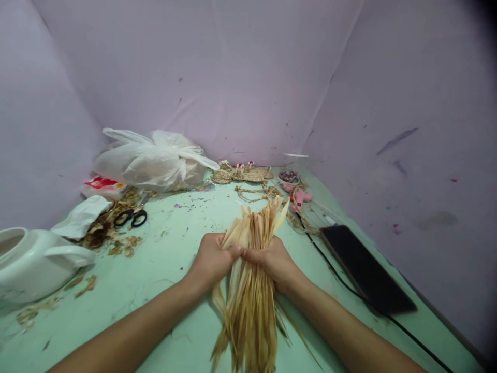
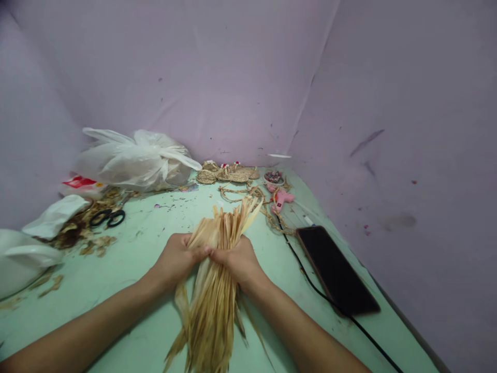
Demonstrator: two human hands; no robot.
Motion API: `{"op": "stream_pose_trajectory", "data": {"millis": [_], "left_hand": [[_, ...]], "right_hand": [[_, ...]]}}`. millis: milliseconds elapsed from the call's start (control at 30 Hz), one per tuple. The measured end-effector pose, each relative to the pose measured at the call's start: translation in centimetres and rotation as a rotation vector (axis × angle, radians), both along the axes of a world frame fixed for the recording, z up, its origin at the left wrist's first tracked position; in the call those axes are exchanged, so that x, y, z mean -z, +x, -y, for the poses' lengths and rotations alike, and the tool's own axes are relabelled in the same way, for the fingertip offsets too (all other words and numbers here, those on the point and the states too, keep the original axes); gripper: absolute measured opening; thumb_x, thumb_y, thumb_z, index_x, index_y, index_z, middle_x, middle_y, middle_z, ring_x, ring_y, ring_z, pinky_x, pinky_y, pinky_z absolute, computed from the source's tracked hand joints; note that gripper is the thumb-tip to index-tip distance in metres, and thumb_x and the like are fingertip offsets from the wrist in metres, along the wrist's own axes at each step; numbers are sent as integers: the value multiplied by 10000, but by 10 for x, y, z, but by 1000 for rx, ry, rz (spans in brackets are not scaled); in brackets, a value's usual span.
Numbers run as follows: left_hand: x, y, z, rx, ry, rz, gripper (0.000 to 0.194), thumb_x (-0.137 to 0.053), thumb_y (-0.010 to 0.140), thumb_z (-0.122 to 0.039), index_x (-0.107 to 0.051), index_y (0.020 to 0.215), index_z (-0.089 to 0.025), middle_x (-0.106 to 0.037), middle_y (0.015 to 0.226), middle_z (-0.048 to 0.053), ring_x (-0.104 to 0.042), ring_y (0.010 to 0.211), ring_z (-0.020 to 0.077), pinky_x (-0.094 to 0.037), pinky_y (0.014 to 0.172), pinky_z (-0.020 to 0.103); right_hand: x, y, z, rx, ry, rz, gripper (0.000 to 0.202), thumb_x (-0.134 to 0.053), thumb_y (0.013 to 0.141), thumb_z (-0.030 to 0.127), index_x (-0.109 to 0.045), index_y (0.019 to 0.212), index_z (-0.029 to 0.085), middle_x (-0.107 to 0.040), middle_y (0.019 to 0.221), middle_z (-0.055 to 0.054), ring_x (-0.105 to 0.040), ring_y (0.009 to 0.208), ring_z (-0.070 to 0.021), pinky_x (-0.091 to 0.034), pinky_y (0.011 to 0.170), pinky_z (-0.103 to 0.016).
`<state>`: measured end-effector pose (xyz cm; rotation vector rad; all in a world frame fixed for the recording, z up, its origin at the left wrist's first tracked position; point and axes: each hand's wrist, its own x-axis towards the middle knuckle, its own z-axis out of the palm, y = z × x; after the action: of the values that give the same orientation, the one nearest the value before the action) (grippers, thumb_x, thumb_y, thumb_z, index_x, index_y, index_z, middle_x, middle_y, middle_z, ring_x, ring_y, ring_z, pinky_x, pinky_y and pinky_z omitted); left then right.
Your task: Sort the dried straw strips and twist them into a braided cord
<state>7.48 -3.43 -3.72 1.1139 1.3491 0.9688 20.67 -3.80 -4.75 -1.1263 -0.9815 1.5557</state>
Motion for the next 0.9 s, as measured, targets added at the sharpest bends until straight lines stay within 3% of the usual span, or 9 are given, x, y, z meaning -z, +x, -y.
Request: {"op": "stream_pose_trajectory", "data": {"millis": [233,467,600,733,900], "left_hand": [[11,4,0,67,-10,27,169,-612,560,-282,-528,523,-140,-521,499,-8,-468,490,127,-360,473,224],[8,2,-1,95,-148,205,226,-670,521,-308,-543,548,-122,-560,509,14,-506,477,138,-401,496,252],[2,-9,-10,58,-164,210,225,-674,544,-292,-550,530,-105,-512,430,-7,-437,389,82,-359,421,201],[-22,-30,-27,13,-144,200,209,-635,620,-241,-522,519,-97,-430,351,-34,-315,289,33,-229,312,155],[-74,-80,-41,-135,-76,319,103,-456,725,-54,-489,659,-126,-453,381,-41,-321,269,33,-206,291,123]], "right_hand": [[6,-3,2,5,-30,20,269,-675,515,141,-654,783,127,-666,682,-37,-609,630,-201,-482,604,-308],[1,-2,1,-27,-56,-75,382,-712,479,182,-647,850,115,-684,746,-63,-624,684,-228,-480,661,-342],[1,3,-5,-20,-67,-101,303,-703,479,160,-637,769,109,-674,686,-46,-614,605,-192,-485,614,-317],[-1,14,-15,87,-172,-101,208,-688,492,135,-588,673,114,-615,511,-10,-563,440,-153,-477,486,-292],[-1,32,-30,252,-201,-136,177,-663,516,76,-523,605,138,-572,461,15,-556,413,-133,-480,448,-261]]}}
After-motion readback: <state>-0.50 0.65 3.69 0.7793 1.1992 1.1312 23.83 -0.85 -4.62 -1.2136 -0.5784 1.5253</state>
